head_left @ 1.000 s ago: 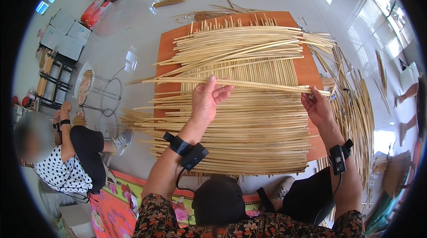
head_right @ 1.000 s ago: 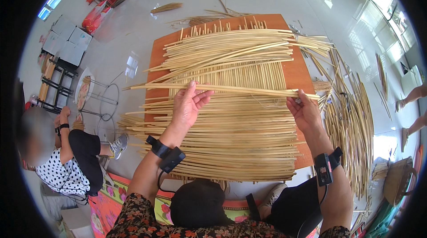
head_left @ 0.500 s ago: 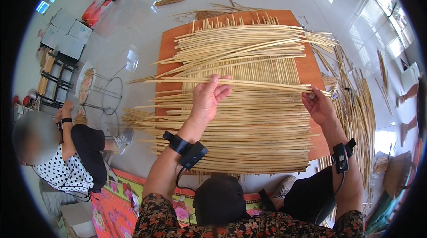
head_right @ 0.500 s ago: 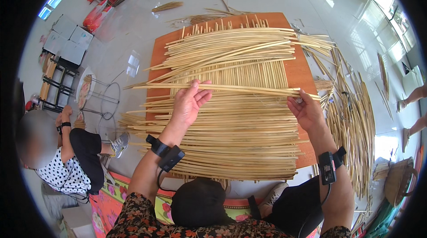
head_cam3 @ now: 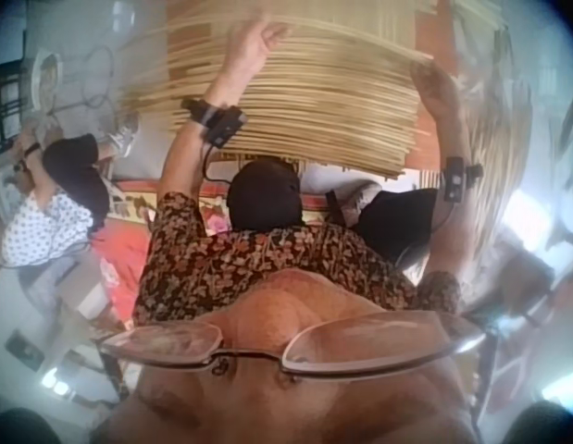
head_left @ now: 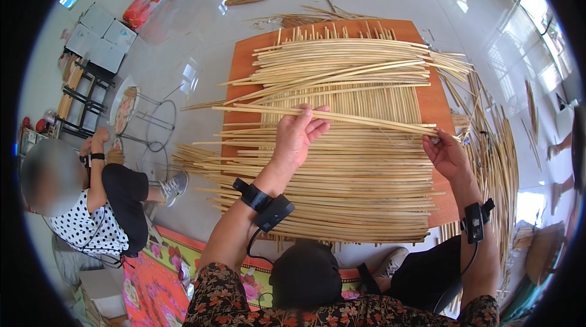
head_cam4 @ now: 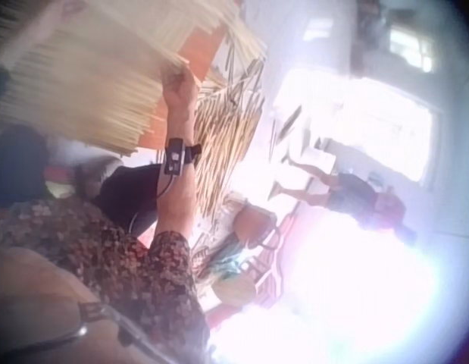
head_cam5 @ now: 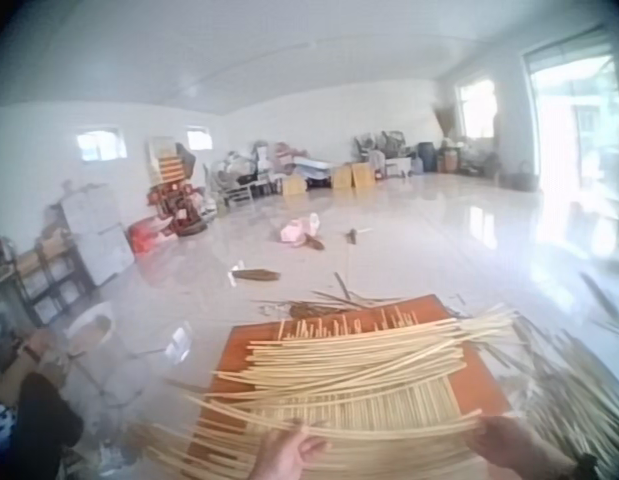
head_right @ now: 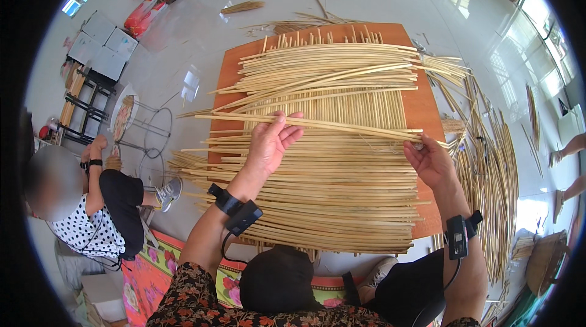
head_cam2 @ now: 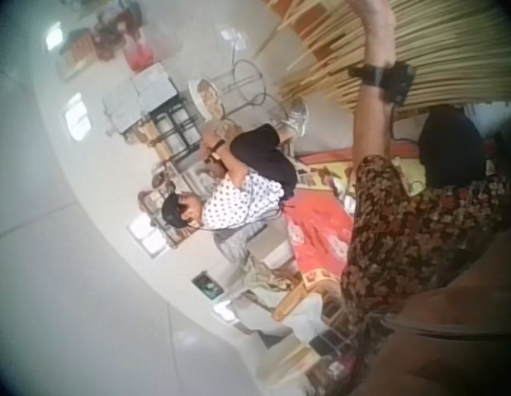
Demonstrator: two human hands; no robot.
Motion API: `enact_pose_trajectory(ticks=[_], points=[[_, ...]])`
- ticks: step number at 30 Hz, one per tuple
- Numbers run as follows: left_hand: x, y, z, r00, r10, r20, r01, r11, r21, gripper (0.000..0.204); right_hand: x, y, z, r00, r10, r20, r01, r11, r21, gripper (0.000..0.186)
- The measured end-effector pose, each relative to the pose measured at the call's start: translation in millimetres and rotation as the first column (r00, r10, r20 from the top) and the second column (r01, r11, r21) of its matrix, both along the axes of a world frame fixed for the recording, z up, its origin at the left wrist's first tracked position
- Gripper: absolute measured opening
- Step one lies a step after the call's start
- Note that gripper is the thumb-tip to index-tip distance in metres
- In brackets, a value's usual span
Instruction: The person weaves thin bamboo strips into a mat by hand, repeatedly inserting and adjusting strips to form a grid pattern. The person works on a large partially completed mat laid on an orange board, handling individual strips one at a time.
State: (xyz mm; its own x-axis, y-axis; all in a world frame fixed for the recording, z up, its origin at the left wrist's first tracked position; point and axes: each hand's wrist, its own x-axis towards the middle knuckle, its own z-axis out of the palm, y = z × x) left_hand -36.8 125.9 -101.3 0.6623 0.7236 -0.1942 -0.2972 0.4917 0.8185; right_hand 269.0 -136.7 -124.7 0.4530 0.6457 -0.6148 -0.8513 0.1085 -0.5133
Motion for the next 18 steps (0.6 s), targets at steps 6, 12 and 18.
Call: enact_pose_trajectory(ticks=[6, 12, 18], points=[[1, -1, 0, 1.0, 0.0, -0.003, 0.0, 1.0, 0.001, 0.014, 5, -3, -8, 0.999, 0.004, 0.039, -0.004, 1.0, -0.007, 0.015], [1, -2, 5, 1.0, -0.006, -0.009, 0.006, 1.0, 0.011, 0.018, 9, -4, -12, 1.0, -0.009, 0.024, 0.01, 1.0, -0.027, 0.015], [-1, 1, 3, 0.999, 0.003, -0.035, -0.002, 1.0, 0.017, 0.02, 7, -2, -8, 1.0, 0.021, 0.002, -0.021, 1.0, 0.003, 0.015]])
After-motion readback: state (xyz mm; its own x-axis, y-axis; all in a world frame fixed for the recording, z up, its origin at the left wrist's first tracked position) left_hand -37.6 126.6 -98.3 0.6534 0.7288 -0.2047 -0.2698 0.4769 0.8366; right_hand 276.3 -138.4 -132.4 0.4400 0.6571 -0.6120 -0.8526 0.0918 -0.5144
